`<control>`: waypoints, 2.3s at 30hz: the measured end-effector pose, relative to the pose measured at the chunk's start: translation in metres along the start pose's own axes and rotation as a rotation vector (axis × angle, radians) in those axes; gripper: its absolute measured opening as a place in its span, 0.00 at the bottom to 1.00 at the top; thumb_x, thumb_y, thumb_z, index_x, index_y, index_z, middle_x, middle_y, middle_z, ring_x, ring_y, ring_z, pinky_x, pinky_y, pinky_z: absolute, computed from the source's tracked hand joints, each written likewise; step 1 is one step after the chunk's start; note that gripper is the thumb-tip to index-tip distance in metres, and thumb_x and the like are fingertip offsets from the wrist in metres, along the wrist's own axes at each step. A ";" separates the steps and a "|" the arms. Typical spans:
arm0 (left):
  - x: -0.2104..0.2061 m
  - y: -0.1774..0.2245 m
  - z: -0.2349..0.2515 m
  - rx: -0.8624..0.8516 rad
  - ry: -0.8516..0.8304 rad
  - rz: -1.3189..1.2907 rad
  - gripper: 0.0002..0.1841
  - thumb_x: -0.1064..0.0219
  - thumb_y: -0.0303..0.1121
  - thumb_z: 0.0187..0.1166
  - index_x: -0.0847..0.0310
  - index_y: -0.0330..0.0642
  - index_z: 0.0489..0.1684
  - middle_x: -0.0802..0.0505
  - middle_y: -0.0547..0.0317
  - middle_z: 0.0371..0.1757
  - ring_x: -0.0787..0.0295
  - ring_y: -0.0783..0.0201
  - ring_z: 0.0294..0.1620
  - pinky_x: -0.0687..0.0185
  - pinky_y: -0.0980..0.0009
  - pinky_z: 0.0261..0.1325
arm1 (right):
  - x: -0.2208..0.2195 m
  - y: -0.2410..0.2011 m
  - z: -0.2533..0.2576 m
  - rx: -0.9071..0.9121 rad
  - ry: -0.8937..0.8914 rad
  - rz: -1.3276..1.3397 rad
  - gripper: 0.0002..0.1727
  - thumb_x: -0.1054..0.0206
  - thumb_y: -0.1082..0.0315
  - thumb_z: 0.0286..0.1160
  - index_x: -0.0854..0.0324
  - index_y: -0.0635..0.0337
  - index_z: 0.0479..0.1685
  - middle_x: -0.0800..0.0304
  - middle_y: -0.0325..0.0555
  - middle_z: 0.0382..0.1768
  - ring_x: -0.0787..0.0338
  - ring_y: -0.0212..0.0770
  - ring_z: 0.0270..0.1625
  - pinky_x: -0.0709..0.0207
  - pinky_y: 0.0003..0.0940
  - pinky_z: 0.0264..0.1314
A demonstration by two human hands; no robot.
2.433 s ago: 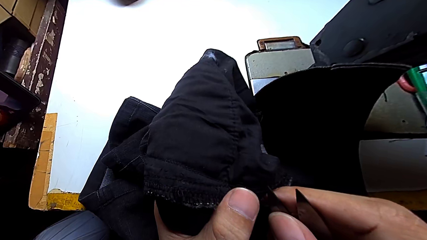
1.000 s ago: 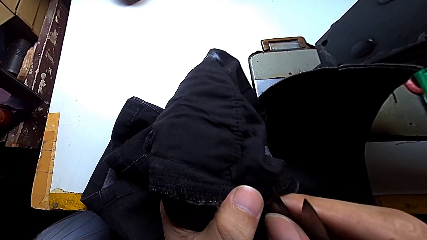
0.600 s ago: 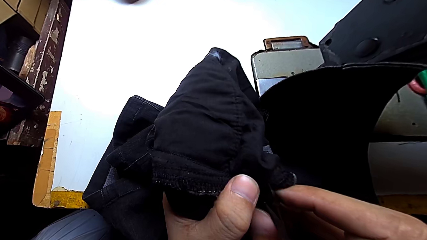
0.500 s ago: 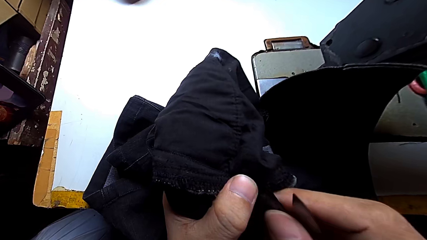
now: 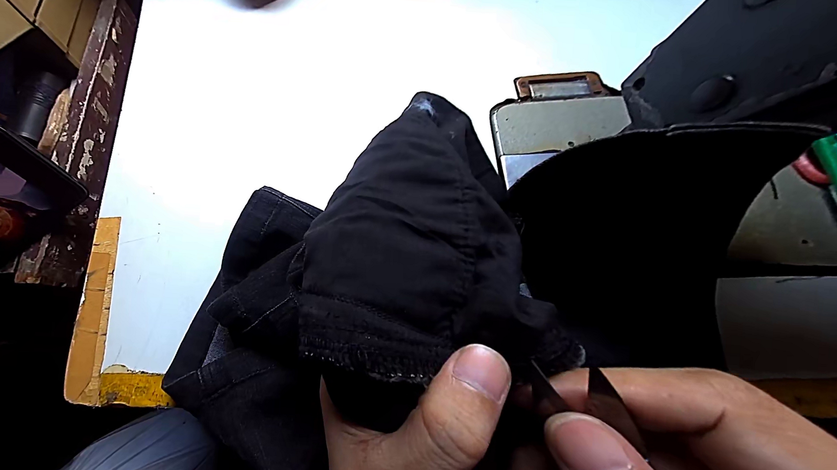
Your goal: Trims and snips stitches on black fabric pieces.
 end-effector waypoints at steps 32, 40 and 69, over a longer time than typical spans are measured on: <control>-0.003 0.004 0.001 -0.057 -0.072 0.052 0.11 0.25 0.20 0.69 0.15 0.33 0.49 0.05 0.48 0.39 0.04 0.63 0.43 0.07 0.65 0.53 | -0.006 -0.001 -0.005 0.108 0.005 -0.119 0.15 0.43 0.66 0.87 0.23 0.71 0.56 0.13 0.44 0.37 0.18 0.21 0.38 0.23 0.16 0.41; -0.003 0.004 0.000 -0.079 -0.063 0.072 0.10 0.26 0.16 0.67 0.14 0.33 0.43 0.05 0.49 0.35 0.05 0.65 0.38 0.07 0.68 0.49 | -0.008 0.003 -0.009 0.158 0.111 -0.180 0.13 0.36 0.68 0.80 0.26 0.68 0.55 0.14 0.41 0.40 0.19 0.19 0.41 0.26 0.12 0.43; -0.004 0.004 0.001 -0.090 -0.066 0.107 0.16 0.26 0.13 0.65 0.18 0.30 0.51 0.05 0.44 0.40 0.03 0.59 0.43 0.06 0.61 0.53 | 0.019 -0.005 0.000 0.262 0.067 0.021 0.06 0.38 0.68 0.87 0.16 0.58 0.47 0.07 0.37 0.44 0.07 0.30 0.44 0.11 0.23 0.45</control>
Point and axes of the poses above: each hand's wrist, its own z-axis towards the middle knuckle, its own x-axis out of the back of the hand, y = z × x, the point moved 6 cm from there along z, towards the middle knuckle
